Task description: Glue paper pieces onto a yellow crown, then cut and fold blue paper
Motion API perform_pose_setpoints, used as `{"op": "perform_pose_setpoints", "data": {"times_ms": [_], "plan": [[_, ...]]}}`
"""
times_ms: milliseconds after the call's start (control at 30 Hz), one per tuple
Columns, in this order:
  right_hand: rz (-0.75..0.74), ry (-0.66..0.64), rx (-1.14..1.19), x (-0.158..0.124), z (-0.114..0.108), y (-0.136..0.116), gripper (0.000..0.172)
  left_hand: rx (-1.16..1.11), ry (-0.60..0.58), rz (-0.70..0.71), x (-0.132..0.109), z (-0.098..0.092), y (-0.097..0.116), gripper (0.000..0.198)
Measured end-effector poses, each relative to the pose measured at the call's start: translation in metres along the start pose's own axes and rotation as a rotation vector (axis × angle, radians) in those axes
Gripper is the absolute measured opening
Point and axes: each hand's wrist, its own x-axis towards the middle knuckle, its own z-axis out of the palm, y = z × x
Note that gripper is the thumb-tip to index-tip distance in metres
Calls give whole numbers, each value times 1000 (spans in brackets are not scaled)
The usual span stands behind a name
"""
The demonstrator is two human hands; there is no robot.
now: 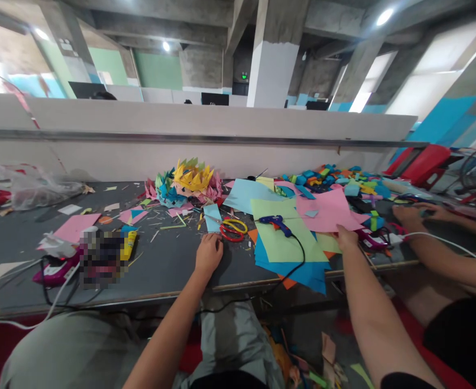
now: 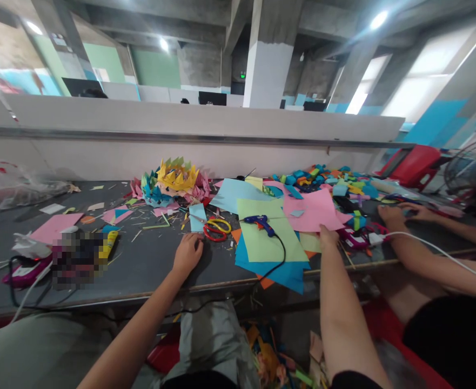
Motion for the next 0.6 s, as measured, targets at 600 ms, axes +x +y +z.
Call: {"op": "perform_pose_setpoints", "data": {"times_ms": [600], "plan": [[-818,-731,-636,-192,-22,27,28,32,-282,39,-20,18,70,18]]}}
